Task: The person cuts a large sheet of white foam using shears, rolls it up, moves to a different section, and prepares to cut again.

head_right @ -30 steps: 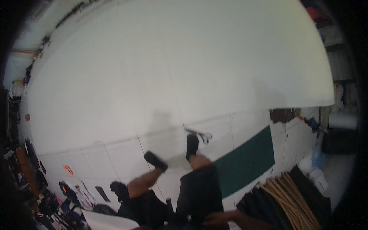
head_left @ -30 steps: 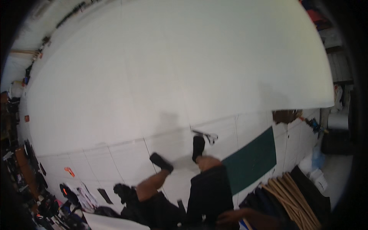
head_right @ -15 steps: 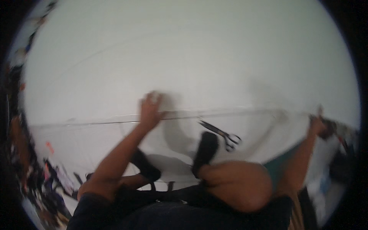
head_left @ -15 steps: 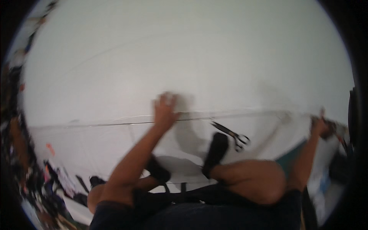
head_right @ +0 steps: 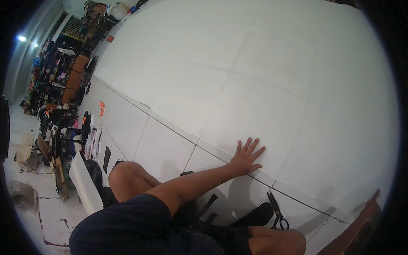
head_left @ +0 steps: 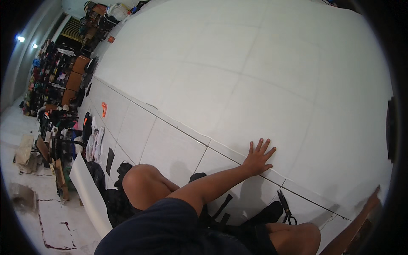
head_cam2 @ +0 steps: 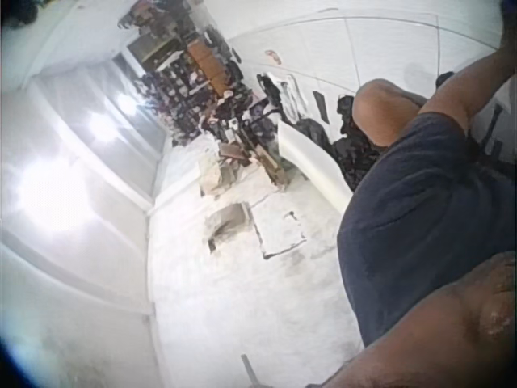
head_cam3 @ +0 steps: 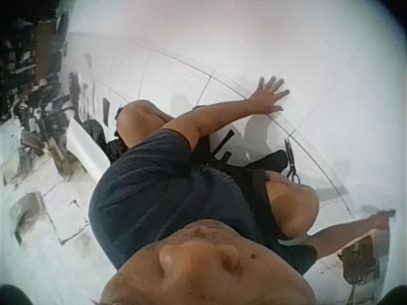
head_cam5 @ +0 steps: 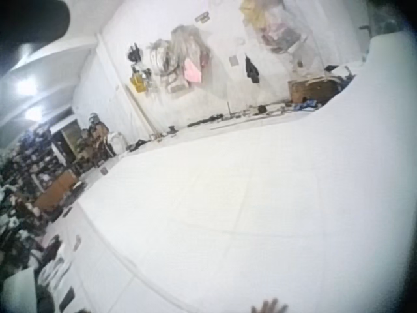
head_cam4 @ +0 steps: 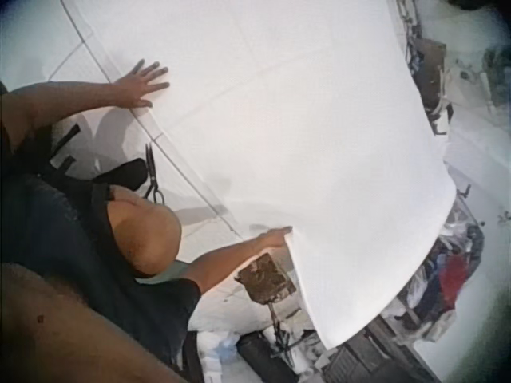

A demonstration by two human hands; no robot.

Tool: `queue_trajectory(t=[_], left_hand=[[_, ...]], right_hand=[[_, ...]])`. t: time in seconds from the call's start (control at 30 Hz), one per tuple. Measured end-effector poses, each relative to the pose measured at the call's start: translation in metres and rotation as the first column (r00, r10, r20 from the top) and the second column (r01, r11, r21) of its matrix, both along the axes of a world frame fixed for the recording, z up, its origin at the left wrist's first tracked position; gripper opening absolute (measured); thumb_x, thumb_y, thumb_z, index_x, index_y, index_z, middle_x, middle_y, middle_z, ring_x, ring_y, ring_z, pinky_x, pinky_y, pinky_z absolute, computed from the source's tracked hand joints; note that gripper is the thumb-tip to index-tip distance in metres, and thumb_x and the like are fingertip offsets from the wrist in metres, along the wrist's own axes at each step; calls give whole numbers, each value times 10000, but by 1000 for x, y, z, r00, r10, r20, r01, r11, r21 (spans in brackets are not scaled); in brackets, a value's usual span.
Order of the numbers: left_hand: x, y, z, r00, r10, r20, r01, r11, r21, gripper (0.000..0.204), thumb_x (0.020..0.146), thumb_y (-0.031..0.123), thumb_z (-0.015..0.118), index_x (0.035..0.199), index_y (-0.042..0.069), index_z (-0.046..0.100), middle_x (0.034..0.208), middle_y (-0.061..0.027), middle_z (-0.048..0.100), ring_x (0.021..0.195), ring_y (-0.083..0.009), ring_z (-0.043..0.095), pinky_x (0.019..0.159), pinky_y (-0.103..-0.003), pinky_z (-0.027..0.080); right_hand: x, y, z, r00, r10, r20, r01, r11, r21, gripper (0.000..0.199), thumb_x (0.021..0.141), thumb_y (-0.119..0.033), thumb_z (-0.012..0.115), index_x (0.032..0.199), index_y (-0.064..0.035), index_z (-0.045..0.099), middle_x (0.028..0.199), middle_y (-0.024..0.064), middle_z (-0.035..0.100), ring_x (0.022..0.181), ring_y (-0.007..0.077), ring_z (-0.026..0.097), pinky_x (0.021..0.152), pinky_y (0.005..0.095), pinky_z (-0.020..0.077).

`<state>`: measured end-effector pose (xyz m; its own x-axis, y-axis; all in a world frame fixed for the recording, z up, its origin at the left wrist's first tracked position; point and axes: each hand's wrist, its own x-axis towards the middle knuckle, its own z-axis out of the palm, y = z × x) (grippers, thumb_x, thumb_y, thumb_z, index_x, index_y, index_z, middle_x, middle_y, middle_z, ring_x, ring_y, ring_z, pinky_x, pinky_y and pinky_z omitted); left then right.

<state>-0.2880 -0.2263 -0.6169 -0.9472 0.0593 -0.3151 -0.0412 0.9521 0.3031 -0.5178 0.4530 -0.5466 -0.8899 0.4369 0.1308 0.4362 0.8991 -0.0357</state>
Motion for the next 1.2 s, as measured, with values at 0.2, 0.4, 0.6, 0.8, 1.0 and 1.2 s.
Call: queue_trajectory(t=[0.2,0.4,0.6,0.8,1.0,1.2], left_hand=[[-45,28,7,997,-77,-8,77,997,-1,778,902,547,570,1538,208,277,1610,-201,119,1467,-460,124,1078,-740,167],[-16,10,-30,990,-4,-143,34,978,207,737,857,430,684,1479,155,401,1552,-221,264,1435,-439,231,1120,-634,220],[-7,5,9,995,-24,-98,16,997,-77,747,879,418,673,1494,121,371,1571,-248,215,1451,-451,201,1148,-603,185],[-5,11,-1,991,-6,-133,4,1000,-13,751,886,463,652,1502,138,372,1580,-243,206,1450,-459,195,1147,-630,146],[-5,5,5,994,-48,-102,50,999,16,820,879,532,626,1520,122,320,1577,-275,166,1455,-484,145,1143,-653,106],[-9,4,5,991,-85,-100,84,996,-18,867,859,622,603,1524,141,324,1584,-249,171,1461,-467,148,1140,-662,93]], right_hand=[[-6,47,-151,980,-165,-113,137,966,-217,868,888,-627,578,1220,175,543,1094,311,653,983,445,635,890,472,486],[14,113,-131,957,-240,-165,267,948,172,670,949,-483,535,1426,-28,418,1077,286,620,945,403,579,868,491,456],[65,-64,-59,704,-571,-423,422,815,-397,758,881,-377,672,1392,80,349,1363,283,460,1266,417,464,1030,518,426],[151,-221,-80,959,-53,-277,-5,979,-206,814,875,-352,702,1462,45,303,1521,244,301,1400,399,310,1138,489,291],[137,-322,-80,955,295,24,-283,934,-216,716,929,-521,554,1497,-126,370,1555,240,253,1454,438,182,1160,612,99],[113,-302,-80,952,306,24,-293,929,-226,707,931,-531,550,1486,-126,387,1559,231,253,1459,439,165,1158,625,67]])
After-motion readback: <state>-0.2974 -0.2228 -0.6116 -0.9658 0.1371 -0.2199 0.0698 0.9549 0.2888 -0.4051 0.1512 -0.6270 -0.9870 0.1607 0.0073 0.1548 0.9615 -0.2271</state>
